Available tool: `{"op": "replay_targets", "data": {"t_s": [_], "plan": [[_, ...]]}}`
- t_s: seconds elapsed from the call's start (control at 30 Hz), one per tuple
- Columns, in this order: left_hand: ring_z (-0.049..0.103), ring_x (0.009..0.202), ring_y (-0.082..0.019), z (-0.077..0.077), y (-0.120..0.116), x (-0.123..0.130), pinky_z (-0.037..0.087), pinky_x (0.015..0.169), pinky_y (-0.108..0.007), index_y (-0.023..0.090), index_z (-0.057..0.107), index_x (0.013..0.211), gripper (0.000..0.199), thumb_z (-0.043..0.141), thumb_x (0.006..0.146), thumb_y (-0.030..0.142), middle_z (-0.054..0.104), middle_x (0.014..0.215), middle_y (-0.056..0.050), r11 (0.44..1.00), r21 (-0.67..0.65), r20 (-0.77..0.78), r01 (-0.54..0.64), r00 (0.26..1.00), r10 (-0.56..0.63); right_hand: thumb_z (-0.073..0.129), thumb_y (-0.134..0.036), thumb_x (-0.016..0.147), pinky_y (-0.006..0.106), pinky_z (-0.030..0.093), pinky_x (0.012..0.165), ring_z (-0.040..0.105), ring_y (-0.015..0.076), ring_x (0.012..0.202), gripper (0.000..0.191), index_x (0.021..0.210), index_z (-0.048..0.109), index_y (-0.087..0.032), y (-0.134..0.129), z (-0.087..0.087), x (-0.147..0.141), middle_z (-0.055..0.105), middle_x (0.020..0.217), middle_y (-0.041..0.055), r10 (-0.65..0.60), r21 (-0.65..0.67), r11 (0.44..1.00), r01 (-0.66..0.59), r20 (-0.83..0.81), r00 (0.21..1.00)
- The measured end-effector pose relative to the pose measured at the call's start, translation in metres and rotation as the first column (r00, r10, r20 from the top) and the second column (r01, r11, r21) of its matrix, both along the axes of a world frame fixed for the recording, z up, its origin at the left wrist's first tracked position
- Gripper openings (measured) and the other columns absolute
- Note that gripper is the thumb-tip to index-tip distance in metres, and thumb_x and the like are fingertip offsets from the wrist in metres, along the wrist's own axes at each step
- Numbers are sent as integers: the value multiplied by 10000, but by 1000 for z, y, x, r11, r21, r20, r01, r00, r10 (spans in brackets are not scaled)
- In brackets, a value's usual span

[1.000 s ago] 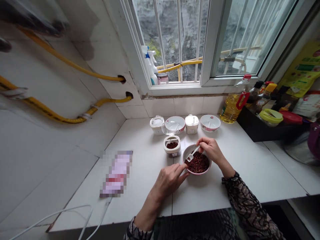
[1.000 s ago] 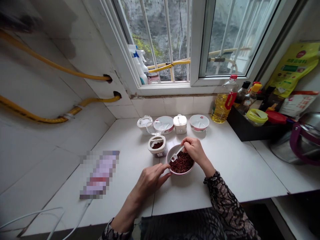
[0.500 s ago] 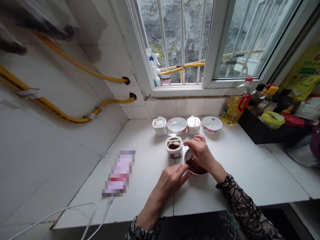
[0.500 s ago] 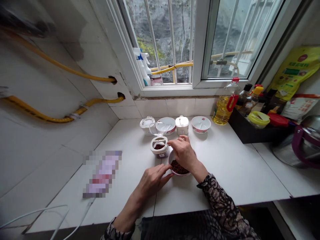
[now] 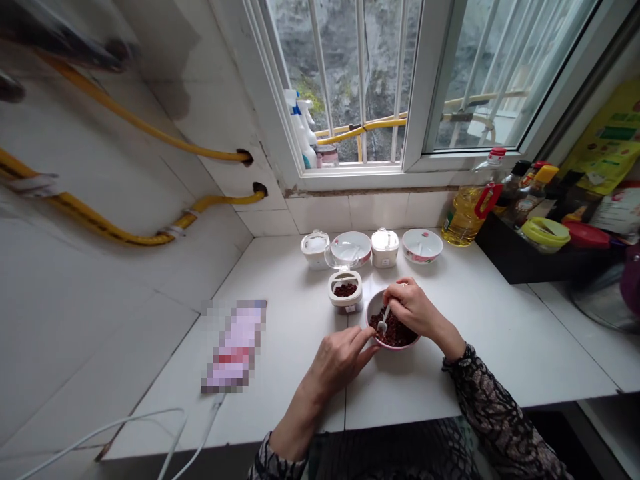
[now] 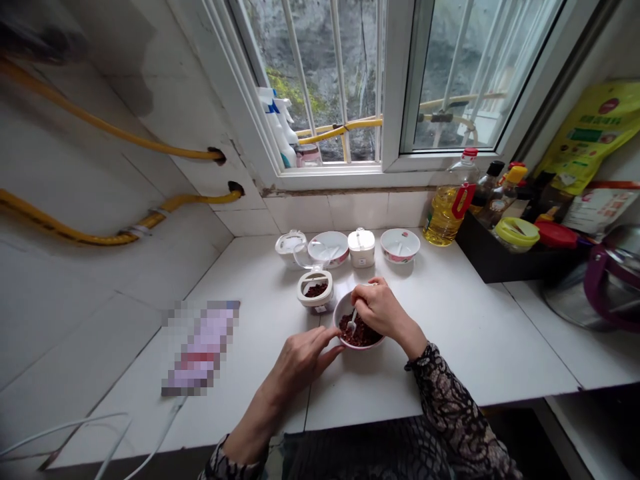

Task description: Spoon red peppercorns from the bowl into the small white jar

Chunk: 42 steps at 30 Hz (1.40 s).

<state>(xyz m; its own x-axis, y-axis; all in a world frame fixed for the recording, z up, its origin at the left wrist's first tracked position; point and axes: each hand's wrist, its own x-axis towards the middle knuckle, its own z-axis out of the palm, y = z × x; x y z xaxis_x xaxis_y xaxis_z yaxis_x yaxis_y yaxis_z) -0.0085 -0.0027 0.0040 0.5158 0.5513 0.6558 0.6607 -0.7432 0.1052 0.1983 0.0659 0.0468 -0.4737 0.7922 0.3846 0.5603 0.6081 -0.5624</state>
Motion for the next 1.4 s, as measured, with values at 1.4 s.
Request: {"op": "replay_targets", "data": {"t_s": [1.4], "plan": [[611,558,-131,0,0,1,448,496,-225,175,586,1000,196,449,1035,310,624,689,1,1000,2,-6,-19,1000,19,458,-175,953,410,484,882,663,210,791,195,936,649,-208,-5,9,-29,734,832,66,23,249,968,40,-246,969]]}}
